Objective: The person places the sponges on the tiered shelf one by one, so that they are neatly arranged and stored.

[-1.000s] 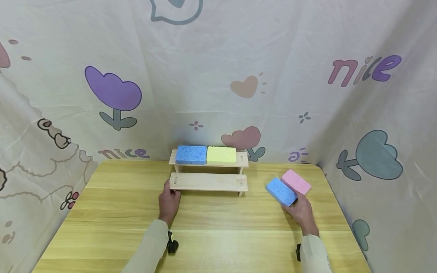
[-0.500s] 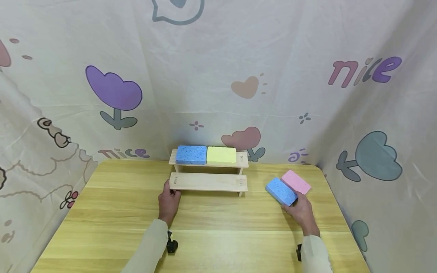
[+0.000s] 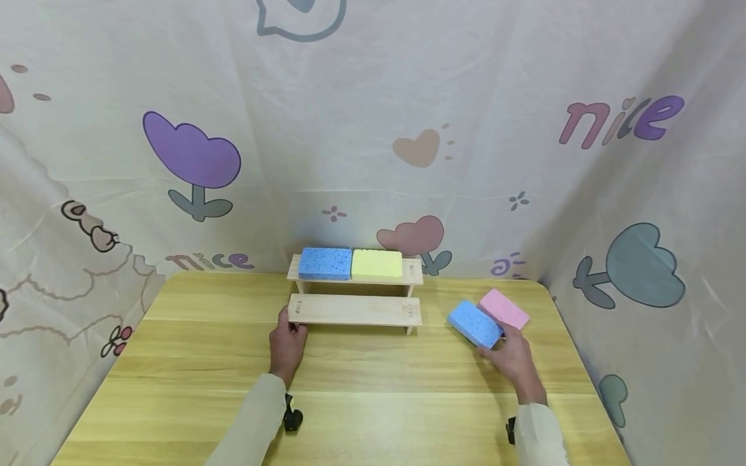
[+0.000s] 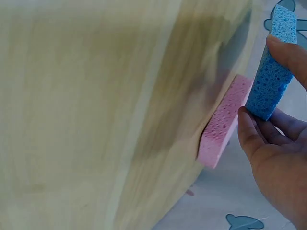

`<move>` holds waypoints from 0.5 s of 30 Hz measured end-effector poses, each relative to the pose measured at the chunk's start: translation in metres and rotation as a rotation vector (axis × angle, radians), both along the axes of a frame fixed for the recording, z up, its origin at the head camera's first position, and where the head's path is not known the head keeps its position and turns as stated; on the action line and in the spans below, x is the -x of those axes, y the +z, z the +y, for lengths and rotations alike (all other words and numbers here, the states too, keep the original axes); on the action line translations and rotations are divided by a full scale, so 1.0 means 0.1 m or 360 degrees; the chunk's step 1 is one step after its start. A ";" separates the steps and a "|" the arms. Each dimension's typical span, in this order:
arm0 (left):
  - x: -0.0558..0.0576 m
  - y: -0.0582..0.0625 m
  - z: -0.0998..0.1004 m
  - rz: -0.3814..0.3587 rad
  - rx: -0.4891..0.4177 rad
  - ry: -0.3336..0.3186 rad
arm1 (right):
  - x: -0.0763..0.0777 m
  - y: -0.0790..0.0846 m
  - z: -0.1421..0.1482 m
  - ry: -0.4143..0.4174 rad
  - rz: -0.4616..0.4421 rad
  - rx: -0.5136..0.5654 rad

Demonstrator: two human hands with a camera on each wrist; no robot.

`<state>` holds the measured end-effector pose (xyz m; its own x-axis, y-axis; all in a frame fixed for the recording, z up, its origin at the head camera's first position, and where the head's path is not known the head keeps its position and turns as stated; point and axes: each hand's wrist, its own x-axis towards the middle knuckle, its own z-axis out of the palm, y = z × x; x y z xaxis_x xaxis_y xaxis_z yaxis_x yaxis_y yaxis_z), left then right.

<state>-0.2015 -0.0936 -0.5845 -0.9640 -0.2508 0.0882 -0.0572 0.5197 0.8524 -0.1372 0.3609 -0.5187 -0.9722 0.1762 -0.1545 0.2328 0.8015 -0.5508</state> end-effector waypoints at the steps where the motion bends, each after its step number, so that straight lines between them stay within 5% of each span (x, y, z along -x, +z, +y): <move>1: 0.00 0.00 0.00 -0.0003 -0.0002 0.0000 | 0.00 0.01 -0.02 0.0011 0.0020 0.0004; 15: -0.01 0.03 0.00 0.0005 0.0001 -0.0001 | 0.03 0.23 -0.23 0.0148 0.0332 0.0089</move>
<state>-0.2005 -0.0937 -0.5814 -0.9639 -0.2500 0.0916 -0.0539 0.5201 0.8524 -0.1407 0.3376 -0.4956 -0.9957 0.0814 0.0447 0.0359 0.7812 -0.6233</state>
